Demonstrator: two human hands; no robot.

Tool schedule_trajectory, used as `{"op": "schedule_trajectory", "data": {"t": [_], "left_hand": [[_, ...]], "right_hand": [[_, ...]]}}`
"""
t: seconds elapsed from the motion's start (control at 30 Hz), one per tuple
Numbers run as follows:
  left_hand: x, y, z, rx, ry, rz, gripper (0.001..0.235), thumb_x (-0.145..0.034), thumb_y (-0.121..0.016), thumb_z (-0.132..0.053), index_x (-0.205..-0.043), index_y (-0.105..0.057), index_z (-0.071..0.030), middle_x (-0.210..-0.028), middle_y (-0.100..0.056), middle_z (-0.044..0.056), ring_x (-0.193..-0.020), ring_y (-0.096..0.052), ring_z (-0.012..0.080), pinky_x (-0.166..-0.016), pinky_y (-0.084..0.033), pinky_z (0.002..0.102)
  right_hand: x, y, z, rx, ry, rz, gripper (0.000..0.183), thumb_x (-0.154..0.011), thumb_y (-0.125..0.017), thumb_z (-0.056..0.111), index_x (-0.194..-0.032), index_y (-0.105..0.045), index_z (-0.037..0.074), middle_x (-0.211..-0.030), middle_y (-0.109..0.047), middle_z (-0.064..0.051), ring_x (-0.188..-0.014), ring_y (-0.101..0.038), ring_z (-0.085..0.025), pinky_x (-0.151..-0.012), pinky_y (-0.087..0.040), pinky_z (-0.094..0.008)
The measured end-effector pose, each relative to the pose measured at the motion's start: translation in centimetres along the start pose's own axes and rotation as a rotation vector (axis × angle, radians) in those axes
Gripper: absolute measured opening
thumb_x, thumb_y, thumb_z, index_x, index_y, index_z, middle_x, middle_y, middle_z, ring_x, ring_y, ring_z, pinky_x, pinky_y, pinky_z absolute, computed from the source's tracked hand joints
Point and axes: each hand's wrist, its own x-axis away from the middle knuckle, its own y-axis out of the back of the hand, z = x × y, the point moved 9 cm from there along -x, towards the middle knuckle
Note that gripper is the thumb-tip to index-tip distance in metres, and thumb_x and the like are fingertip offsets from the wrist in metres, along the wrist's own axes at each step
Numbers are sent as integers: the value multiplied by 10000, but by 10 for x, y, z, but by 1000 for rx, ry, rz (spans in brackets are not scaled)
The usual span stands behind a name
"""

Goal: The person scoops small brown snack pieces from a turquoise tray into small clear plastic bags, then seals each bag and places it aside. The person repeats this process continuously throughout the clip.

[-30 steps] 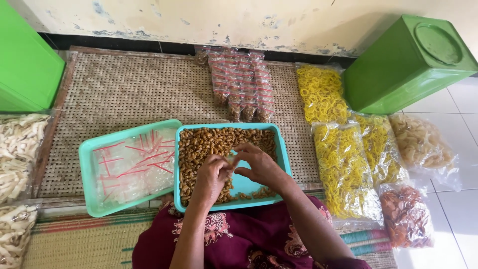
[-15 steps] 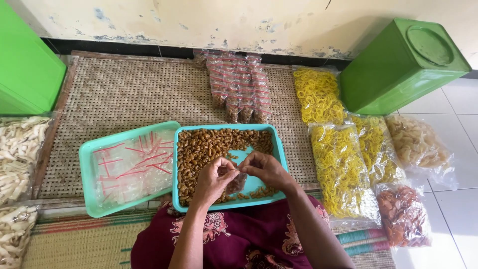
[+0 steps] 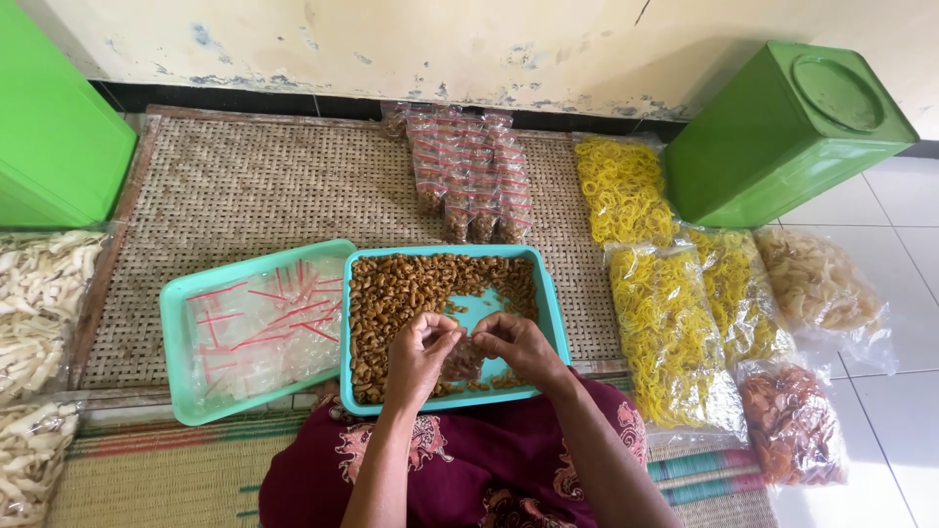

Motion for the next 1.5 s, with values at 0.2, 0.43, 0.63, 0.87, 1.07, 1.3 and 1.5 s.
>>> {"op": "schedule_trajectory", "data": {"t": [0.2, 0.43, 0.63, 0.87, 1.07, 1.3, 1.5], "left_hand": [[23, -15, -16, 153, 90, 5, 247, -845, -881, -210, -1046, -805, -88, -874, -787, 95, -824, -718, 137, -796, -610, 320], [25, -17, -21, 89, 100, -26, 100, -869, -831, -168, -935, -838, -94, -689, -720, 47, -681, -633, 96, -657, -583, 287], [30, -19, -30, 106, 113, -19, 108, -904, -804, -206, -883, -832, -105, -638, -649, 15, -633, -579, 83, -593, -542, 267], [22, -30, 4, 384, 167, -34, 232, -1000, -694, -254, -882, -770, -70, -720, -626, 18, -800, -531, 135, -832, -476, 303], [9, -26, 56, 298, 179, -57, 310, -1027, -649, -318, -931, -790, -59, -698, -685, 58, -758, -593, 114, -791, -501, 312], [-14, -13, 48, 172, 145, -101, 307, -1043, -620, -337, -982, -795, -93, -684, -701, 76, -630, -649, 149, -644, -538, 311], [-21, 5, 28, 134, 89, -90, 474, -1092, -448, -399, -1437, -550, -92, -1401, -519, 229, -1363, -487, 421, -1145, -360, 585]], "right_hand": [[10, -7, 28, -87, 10, -57, 132, -927, -783, 88, -1013, -737, 0, -757, -726, -112, -698, -668, -130, -686, -582, -292], [20, -22, 63, -99, 34, -80, 155, -910, -806, 104, -1000, -743, -6, -747, -703, -75, -706, -643, -103, -696, -556, -264], [16, -17, 50, -169, 9, -59, 127, -931, -790, 126, -951, -733, 14, -743, -681, -29, -712, -621, -72, -700, -550, -255], [4, -10, -38, -651, -152, -49, 151, -985, -703, 179, -941, -658, 42, -914, -718, -119, -728, -725, -181, -664, -609, -300], [2, -6, -49, -577, -162, -57, 128, -981, -706, 153, -942, -643, 48, -898, -710, -103, -750, -715, -177, -666, -614, -297], [-22, -9, 29, 131, 5, 71, 132, -899, -812, 102, -976, -746, 18, -820, -759, -104, -797, -721, -166, -684, -572, -278], [-91, 20, 45, 443, 124, -24, 94, -907, -802, 150, -951, -777, 72, -741, -727, -119, -666, -680, -190, -653, -574, -341]]}}
